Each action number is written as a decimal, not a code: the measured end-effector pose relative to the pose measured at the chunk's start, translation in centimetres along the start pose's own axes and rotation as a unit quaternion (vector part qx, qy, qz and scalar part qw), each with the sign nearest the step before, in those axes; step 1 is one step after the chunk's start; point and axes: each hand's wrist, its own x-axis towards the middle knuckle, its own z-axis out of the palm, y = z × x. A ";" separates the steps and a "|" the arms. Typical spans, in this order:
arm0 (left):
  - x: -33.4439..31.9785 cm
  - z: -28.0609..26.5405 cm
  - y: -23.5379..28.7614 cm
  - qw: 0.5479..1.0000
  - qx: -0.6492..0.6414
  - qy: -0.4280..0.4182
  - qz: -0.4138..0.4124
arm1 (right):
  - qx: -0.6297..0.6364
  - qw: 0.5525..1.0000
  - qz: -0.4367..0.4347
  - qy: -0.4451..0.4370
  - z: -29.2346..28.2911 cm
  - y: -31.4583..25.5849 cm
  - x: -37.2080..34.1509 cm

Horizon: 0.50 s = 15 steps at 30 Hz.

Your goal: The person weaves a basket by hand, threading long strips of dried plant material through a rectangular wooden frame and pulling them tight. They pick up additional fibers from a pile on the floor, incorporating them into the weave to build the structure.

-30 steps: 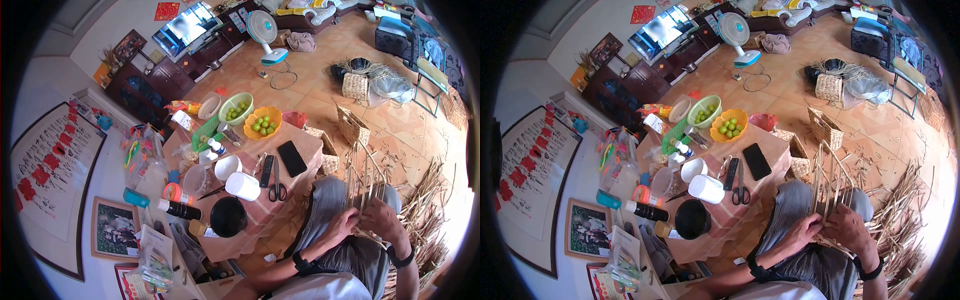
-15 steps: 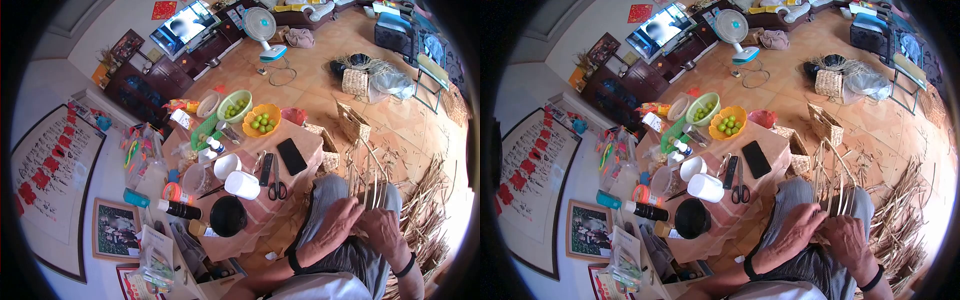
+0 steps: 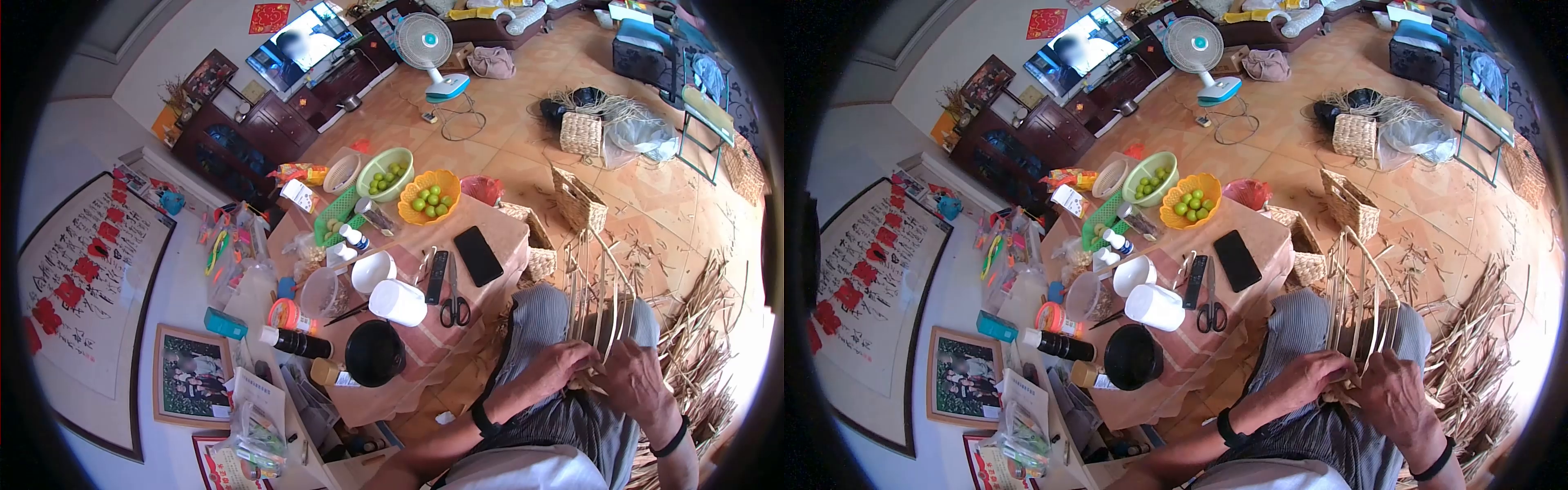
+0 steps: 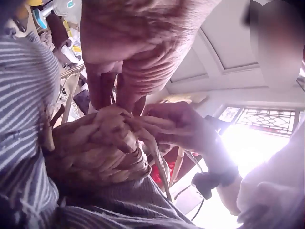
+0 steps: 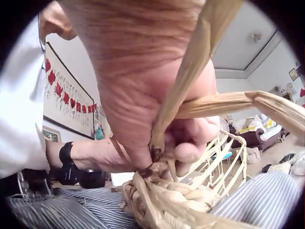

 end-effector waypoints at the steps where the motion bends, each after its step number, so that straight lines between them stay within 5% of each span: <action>1: 0.0 -0.1 -0.3 1.000 -0.020 -0.007 -0.012 | -0.020 0.999 -0.012 0.022 -0.3 -0.1 0.3; 11: 1.5 -1.4 -1.2 0.995 -0.021 -0.086 -0.034 | 0.049 0.992 0.102 0.052 5.3 3.9 -4.1; 15: 1.7 -1.2 -2.3 0.993 0.005 -0.111 -0.030 | 0.055 0.975 0.216 0.018 6.4 3.7 -5.6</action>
